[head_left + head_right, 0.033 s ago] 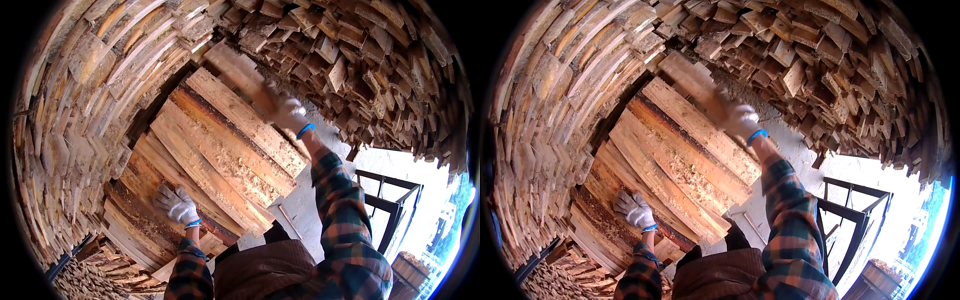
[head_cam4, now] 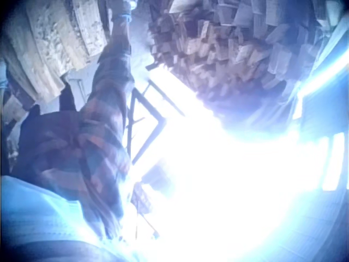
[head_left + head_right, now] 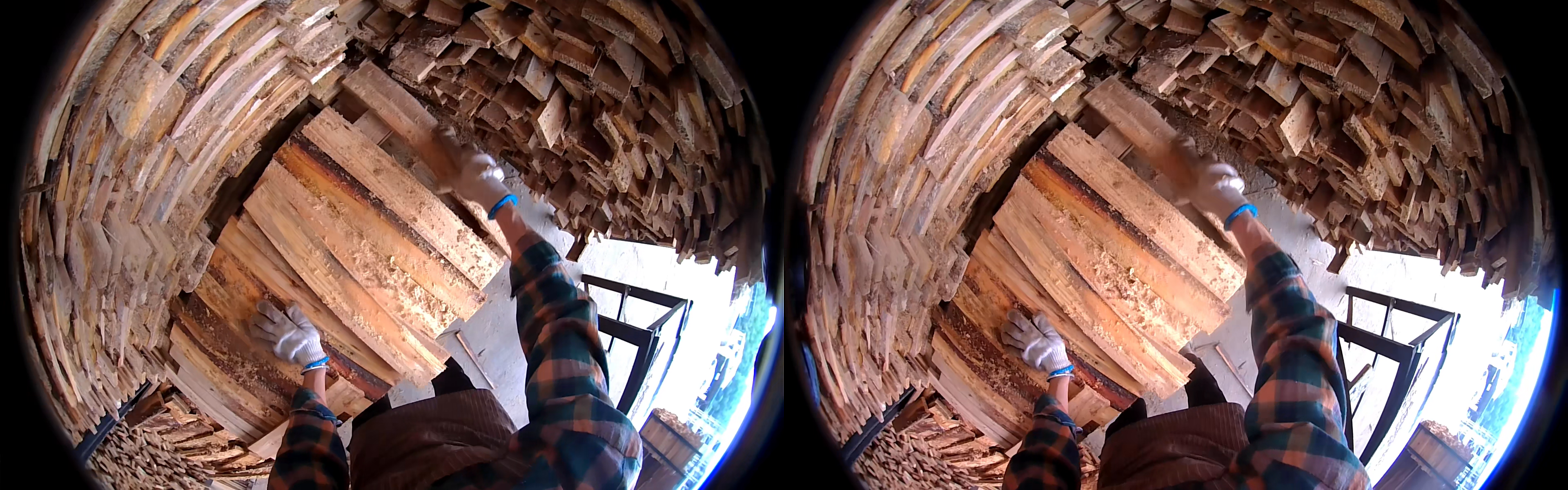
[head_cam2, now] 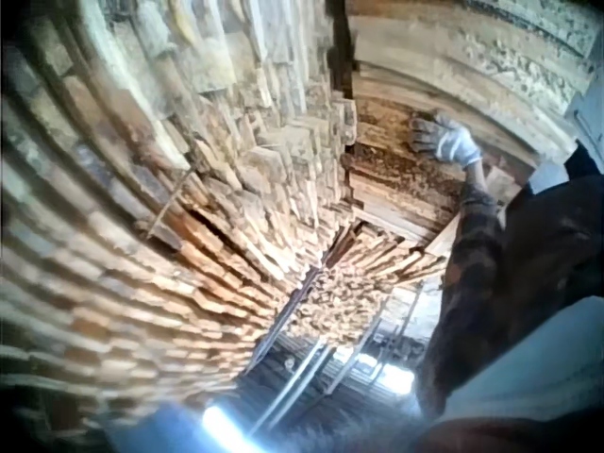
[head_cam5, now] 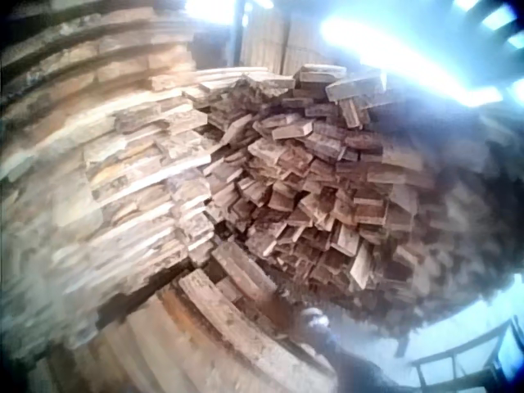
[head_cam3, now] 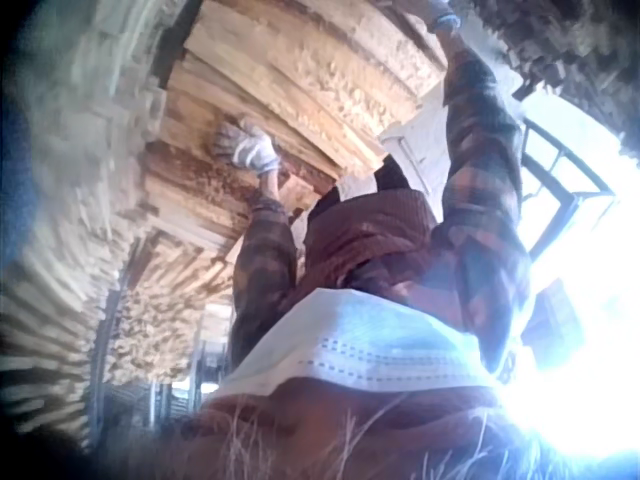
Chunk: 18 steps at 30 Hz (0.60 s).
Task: The person repeatedly picks up wooden planks from a large pile and stacks them onto a metal rack. The worker wears gloves and a plaid shirt, handling the lumber one piece at a time to build a neat stack.
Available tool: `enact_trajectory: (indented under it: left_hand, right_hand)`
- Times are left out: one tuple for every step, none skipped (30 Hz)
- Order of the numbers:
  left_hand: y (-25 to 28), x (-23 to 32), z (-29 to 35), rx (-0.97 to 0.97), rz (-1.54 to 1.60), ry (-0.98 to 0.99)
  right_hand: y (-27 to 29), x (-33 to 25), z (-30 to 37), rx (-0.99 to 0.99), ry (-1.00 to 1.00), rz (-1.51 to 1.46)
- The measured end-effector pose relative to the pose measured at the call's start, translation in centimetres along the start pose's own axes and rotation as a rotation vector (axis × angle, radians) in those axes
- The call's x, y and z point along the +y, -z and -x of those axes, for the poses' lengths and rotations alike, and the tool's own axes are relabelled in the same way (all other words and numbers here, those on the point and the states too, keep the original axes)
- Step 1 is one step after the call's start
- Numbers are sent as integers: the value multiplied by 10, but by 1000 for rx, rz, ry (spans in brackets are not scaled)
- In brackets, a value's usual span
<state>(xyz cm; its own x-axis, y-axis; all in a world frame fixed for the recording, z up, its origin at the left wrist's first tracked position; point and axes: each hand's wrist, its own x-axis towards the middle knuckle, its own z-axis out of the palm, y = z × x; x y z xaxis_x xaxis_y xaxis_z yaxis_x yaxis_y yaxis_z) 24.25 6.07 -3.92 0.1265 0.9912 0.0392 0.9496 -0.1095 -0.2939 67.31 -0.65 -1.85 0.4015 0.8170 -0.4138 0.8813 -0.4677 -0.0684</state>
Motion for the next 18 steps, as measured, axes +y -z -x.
enact_trajectory:
  left_hand:
    - [2,2,-3,-15,8,-16]
    - [9,15,-8,-23,36,-56]
    - [10,10,-6,-48,21,-32]
    - [10,5,-2,-73,7,-9]
    - [5,4,-1,-6,37,-22]
    - [-6,2,-1,-3,109,24]
    - [-17,1,0,-2,180,69]
    - [-22,3,2,-10,257,115]
    - [-25,0,5,41,302,82]
    - [-30,-2,2,98,349,42]
    - [-23,1,4,69,154,25]
    - [-18,2,3,51,-45,16]
    - [-19,3,3,61,-24,3]
    - [-20,0,2,75,-8,-5]
    - [-20,-4,4,83,3,-5]
    - [-21,-8,4,91,13,-2]
    - [0,9,0,14,25,-15]
    - [4,10,-3,-4,-33,-13]
  right_hand:
    - [-12,20,-2,-19,-42,129]
    - [-47,45,1,59,-119,305]
    - [-27,21,-1,26,-137,96]
    - [-5,-4,1,-20,-175,-227]
    - [15,-11,3,-32,-243,-381]
    - [27,-14,2,-38,-302,-495]
    - [25,-11,-4,-50,-353,-516]
    - [24,-8,-7,-65,-409,-534]
    - [24,-4,-12,-80,-461,-548]
    - [25,-1,-16,-53,-460,-586]
    - [24,-3,-18,-45,-457,-618]
    - [28,-9,-21,-31,-438,-657]
    - [31,-15,-22,7,-400,-666]
    - [30,-21,-24,36,-456,-638]
    - [26,-25,-25,58,-501,-605]
    - [21,-27,-25,80,-544,-570]
    - [2,-11,-27,110,-592,-504]
    - [-10,0,-32,142,-614,-447]
